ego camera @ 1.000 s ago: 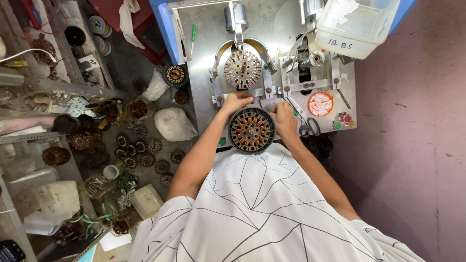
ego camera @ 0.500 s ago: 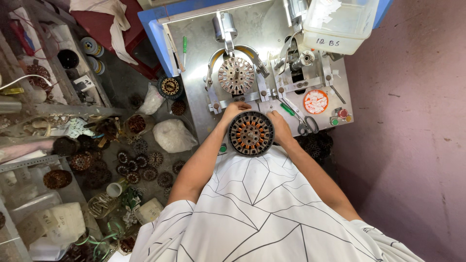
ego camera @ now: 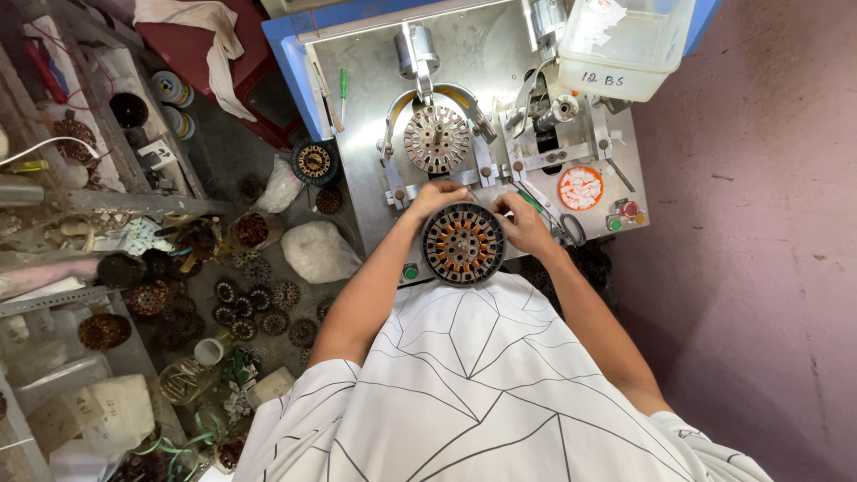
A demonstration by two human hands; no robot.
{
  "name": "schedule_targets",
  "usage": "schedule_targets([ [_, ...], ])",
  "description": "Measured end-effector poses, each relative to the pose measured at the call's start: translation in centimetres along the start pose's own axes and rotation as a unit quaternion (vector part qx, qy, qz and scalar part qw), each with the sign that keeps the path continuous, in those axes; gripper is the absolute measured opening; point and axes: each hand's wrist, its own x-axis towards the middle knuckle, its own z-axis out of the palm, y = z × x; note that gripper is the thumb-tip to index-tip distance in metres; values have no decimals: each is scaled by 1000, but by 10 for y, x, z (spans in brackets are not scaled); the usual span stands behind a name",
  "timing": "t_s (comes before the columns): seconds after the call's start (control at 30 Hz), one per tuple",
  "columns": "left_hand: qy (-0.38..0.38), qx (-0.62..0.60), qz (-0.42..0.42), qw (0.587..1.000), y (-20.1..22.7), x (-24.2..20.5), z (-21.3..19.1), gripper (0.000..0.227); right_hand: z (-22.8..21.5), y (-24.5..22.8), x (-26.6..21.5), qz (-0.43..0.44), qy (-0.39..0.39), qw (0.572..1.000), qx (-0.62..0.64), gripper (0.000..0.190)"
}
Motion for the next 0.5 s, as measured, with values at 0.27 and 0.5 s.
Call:
schedule_targets([
  [0.27, 134, -323, 41, 936, 16, 5, 5, 23, 21, -2, 29, 12, -27, 994, 105, 23],
  [0.5, 177, -406, 78, 893, 8, 19, -3, 28, 39, 5, 46, 268, 104, 875, 388, 24],
])
